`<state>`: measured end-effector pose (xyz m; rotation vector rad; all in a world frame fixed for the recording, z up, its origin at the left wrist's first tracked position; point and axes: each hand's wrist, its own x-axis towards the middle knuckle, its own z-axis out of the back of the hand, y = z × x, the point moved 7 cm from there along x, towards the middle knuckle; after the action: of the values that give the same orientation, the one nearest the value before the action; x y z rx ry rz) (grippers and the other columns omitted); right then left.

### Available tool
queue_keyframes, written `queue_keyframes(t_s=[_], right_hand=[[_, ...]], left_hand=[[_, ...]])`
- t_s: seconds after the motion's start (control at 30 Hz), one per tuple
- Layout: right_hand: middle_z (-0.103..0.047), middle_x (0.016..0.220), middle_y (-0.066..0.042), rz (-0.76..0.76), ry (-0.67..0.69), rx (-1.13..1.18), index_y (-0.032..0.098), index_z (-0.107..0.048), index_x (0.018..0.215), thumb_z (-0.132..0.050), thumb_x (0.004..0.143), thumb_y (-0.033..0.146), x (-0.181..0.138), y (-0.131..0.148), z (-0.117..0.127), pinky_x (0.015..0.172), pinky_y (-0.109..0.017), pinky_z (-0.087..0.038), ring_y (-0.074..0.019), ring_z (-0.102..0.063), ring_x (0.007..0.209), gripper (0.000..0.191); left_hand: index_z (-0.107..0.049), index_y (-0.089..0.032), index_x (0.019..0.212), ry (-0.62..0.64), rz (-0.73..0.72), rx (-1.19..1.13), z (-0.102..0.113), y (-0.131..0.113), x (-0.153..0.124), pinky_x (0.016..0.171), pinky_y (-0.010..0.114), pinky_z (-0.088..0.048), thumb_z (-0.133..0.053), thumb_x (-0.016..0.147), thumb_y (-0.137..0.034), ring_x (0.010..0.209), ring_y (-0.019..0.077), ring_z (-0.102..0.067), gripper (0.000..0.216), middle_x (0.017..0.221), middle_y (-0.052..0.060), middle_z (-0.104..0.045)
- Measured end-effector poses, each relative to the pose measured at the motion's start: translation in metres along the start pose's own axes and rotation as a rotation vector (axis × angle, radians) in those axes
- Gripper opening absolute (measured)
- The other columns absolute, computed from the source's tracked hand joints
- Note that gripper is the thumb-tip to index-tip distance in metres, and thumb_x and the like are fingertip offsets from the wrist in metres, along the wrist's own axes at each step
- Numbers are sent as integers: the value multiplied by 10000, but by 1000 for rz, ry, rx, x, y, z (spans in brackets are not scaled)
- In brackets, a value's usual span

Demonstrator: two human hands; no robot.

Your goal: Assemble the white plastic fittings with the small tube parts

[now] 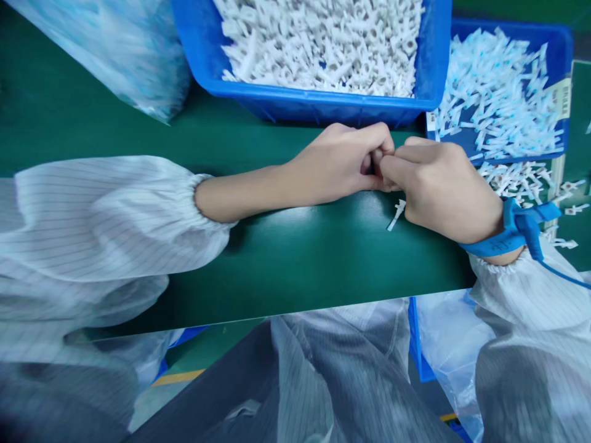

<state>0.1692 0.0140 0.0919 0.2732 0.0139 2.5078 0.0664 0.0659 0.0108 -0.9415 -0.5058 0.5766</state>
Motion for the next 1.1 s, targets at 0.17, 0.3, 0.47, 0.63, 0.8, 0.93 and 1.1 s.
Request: queue_keyframes(t_s=[0.17, 0.3, 0.47, 0.63, 0.8, 0.93, 1.1], right_hand=[[-746, 860, -24, -52, 20, 29, 223, -680, 946, -523, 933, -22, -9, -8, -6, 659, -323, -478, -210, -737, 823, 291], [-810, 954, -33, -92, 45, 176, 246, -768, 1045, -587, 1054, 94, -16, -19, -15, 730, -351, -547, -239, -790, 887, 237], [-841, 964, -55, -178, 127, 263, 254, -829, 1071, -627, 1180, 346, -26, -38, -2, 757, -384, -567, -250, -800, 876, 247], [-793, 730, 25, -143, 253, 374, 297, -843, 934, -733, 1139, 669, -56, -74, 23, 482, -332, -467, -142, -664, 499, 439], [-689, 574, 49, -282, 404, 383, 327, -846, 868, -741, 1009, 898, -91, -116, 22, 405, -298, -390, -102, -551, 400, 597], [-759, 741, -27, -530, 80, 43, 265, -805, 948, -693, 1052, 890, -85, -124, 38, 642, -374, -522, -195, -707, 664, 644], [-848, 1088, -121, -591, 71, -43, 211, -854, 1219, -685, 1143, 697, -55, -116, 1, 921, -465, -619, -269, -764, 875, 520]], left_hand=[[-687, -215, 1103, 0, -55, 98, -1, 1, 0, 877, 323, -580, -761, 1058, -316, 934, 209, -802, 133, 881, -23, -752], [-703, -209, 1087, 42, -114, 202, -2, -9, -4, 878, 315, -572, -717, 1059, -249, 962, 213, -789, 50, 957, 7, -763], [-744, -206, 1267, 0, -159, 467, 30, -42, -10, 945, 358, -574, -467, 1098, -133, 1081, 229, -790, 332, 1185, 76, -780], [-750, -180, 1467, -189, 43, 801, 93, -62, -1, 1143, 579, -567, -462, 976, -106, 1431, 402, -740, 574, 1519, 109, -729], [-763, -13, 1523, -105, 434, 785, 113, -32, 9, 1372, 714, -432, -720, 968, -107, 1644, 570, -541, 565, 1678, 267, -635], [-864, -128, 1384, -54, 447, 757, 113, 4, 14, 1357, 723, -435, -968, 855, -101, 1618, 560, -537, 540, 1618, 206, -641], [-890, -119, 1214, -118, 259, 726, 119, 20, 16, 1313, 677, -461, -896, 886, -23, 1505, 476, -627, 342, 1403, 171, -725]])
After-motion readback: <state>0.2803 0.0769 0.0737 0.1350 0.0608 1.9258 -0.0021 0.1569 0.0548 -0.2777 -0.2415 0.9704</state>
